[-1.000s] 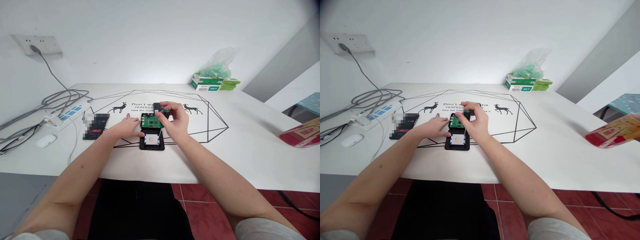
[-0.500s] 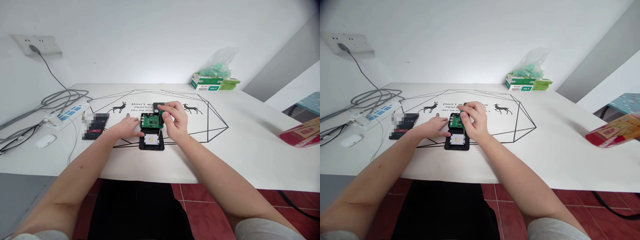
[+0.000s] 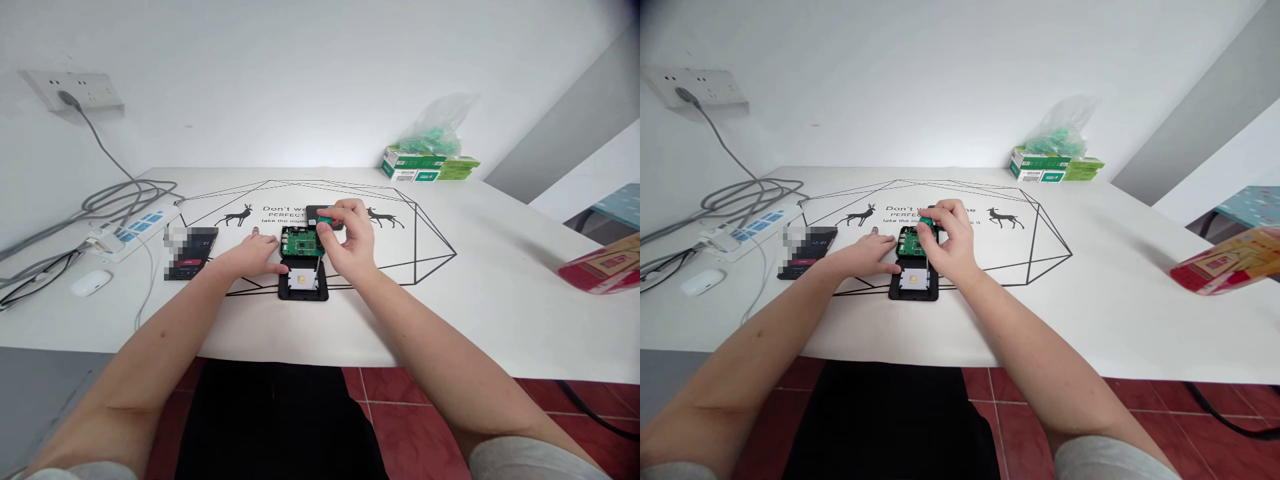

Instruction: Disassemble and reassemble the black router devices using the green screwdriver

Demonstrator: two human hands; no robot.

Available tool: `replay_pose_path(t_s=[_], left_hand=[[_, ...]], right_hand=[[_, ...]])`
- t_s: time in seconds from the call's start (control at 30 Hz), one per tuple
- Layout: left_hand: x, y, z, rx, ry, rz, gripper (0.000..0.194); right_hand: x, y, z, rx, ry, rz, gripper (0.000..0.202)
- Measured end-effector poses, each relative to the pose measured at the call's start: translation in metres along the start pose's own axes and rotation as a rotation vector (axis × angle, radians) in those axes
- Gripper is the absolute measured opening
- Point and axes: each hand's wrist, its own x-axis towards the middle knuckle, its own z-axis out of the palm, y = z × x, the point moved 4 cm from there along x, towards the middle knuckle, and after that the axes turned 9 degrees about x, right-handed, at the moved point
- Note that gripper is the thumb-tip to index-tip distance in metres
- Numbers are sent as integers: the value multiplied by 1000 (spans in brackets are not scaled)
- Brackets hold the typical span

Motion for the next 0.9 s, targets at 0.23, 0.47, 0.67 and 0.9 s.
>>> replay_pose_path(t_s=[0.23, 0.47, 0.67, 0.9], left_hand=[[1, -1, 2, -32, -1, -20, 89], [-1, 0, 0, -24, -31, -54, 92], [-1, 2, -1, 13, -23, -31, 89], [2, -2, 4, 9, -12, -23, 90]], right_hand=[[-10, 12, 8, 172, -54, 173, 25], [-7, 4, 5, 123, -90, 122, 24], [0, -3, 0, 55, -132, -42, 26], [1, 3, -5, 77, -82, -52, 30]])
